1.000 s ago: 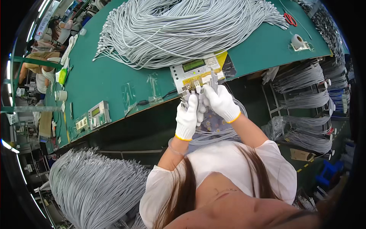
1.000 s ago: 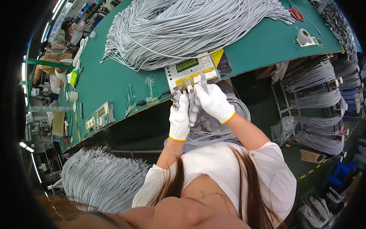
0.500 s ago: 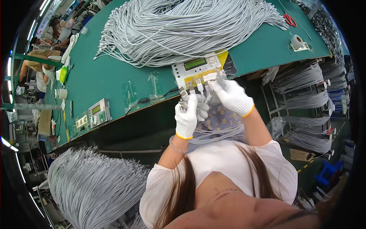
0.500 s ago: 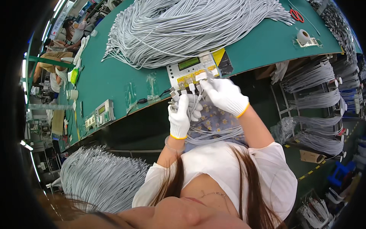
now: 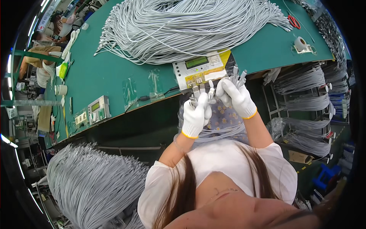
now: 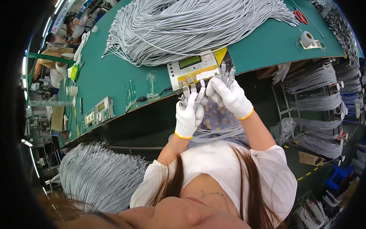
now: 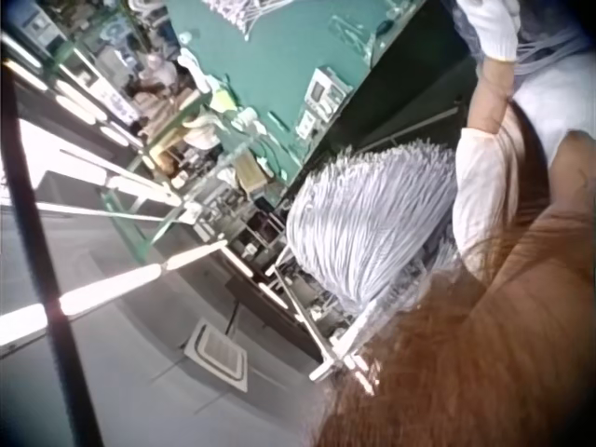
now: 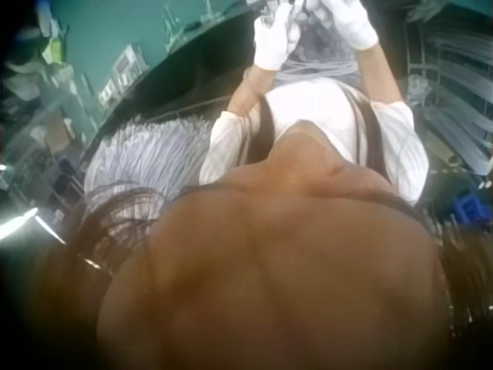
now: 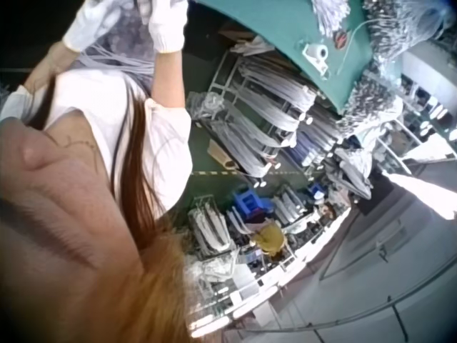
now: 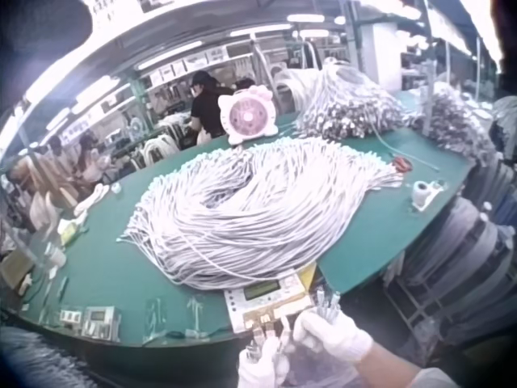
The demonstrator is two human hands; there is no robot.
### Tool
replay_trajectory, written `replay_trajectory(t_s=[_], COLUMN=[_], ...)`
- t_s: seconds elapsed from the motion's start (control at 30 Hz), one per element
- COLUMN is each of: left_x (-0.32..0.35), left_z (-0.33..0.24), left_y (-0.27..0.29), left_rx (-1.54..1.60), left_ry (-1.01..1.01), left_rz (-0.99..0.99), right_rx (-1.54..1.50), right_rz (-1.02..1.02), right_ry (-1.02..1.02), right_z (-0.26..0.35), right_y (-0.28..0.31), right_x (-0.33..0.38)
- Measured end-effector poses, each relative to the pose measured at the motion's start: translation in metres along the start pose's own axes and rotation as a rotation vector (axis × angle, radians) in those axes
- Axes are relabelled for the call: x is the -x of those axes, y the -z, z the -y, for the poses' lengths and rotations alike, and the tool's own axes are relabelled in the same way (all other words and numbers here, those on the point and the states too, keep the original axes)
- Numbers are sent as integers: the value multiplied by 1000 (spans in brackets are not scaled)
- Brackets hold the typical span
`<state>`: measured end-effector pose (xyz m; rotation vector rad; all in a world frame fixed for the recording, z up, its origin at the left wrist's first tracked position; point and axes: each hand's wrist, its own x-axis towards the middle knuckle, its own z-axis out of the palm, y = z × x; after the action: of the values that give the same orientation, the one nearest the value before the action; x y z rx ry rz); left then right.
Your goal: The person takes cables from a pile on a workbench, inserts their connectors into a testing device, and pulls the tested cables onto her lap.
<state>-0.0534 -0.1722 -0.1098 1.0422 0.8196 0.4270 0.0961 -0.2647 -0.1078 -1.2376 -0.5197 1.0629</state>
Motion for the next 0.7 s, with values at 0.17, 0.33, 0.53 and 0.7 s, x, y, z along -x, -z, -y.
replay_trajectory(t_s=[0.17, 0.33, 0.53, 0.7], left_x=[-6, -9, -2, -6], left_z=[1, -10, -16, -15], left_y=[-5, -5, 4, 4], left_rx=[18, 28, -127, -189], left_ry=[45, 93, 64, 69], left_rz=[-8, 58, 29, -19], right_rx=[96, 480, 327, 380], right_rz=[-64, -254, -193, -119], right_ry=[-35, 108, 86, 54], right_z=[1, -8, -17, -15], right_y=[2, -20, -34, -28], right_x=[3, 0, -7, -6])
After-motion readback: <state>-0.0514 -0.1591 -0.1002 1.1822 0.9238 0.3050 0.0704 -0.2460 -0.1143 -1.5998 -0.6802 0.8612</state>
